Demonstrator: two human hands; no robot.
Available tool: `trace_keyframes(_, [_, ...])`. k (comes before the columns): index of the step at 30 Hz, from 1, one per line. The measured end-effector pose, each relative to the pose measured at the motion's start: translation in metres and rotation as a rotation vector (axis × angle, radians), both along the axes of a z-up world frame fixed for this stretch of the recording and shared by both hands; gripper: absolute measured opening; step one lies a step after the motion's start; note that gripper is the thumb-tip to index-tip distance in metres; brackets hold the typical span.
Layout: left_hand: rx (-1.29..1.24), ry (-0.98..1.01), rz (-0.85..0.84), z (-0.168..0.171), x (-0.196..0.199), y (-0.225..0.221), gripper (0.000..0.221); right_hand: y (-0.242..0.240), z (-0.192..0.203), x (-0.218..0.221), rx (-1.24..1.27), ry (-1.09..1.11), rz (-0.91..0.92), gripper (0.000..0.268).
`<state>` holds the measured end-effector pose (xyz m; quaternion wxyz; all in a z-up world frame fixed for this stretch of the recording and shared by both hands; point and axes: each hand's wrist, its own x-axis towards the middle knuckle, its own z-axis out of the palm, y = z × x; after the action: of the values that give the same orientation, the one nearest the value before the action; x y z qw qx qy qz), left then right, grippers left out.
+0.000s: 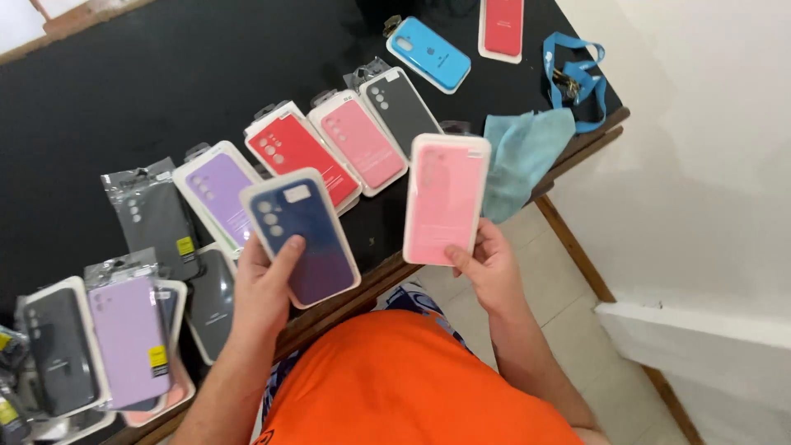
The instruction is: The person sorts and arranges packaged phone cases on a black table, picking up and stacking them by color and model. They then walk to a wall display, hang a yellow phone case on a hook, and return to the table to continue organizing the remaining cases.
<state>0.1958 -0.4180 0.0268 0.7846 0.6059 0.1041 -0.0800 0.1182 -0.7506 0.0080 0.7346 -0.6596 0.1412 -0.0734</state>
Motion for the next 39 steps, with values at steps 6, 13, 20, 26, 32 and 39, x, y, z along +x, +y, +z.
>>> trace_keyframes(6, [-0.107,-0.019,0.233,-0.079,0.023,-0.015,0.051,-0.091,-0.001,0.063,-0.105,0.029,0.067,0.038])
trace_keyframes(13, [-0.028,-0.076,0.410,-0.080,-0.002,-0.062,0.057,-0.154,0.002,0.149,-0.178,0.072,0.265,0.043])
trace_keyframes(20, [-0.029,-0.022,0.533,-0.041,-0.013,-0.100,0.056,-0.175,-0.019,0.202,-0.162,0.010,0.392,0.066])
trace_keyframes(26, [0.013,-0.023,0.567,-0.035,-0.008,-0.107,0.058,-0.175,-0.026,0.230,-0.147,-0.021,0.439,0.083])
trace_keyframes(32, [0.019,-0.018,0.593,-0.038,0.005,-0.107,0.058,-0.151,-0.027,0.250,-0.142,0.025,0.535,0.100])
trace_keyframes(39, [0.042,0.007,0.548,-0.075,0.008,-0.125,0.058,-0.163,-0.025,0.268,-0.843,0.250,0.661,0.106])
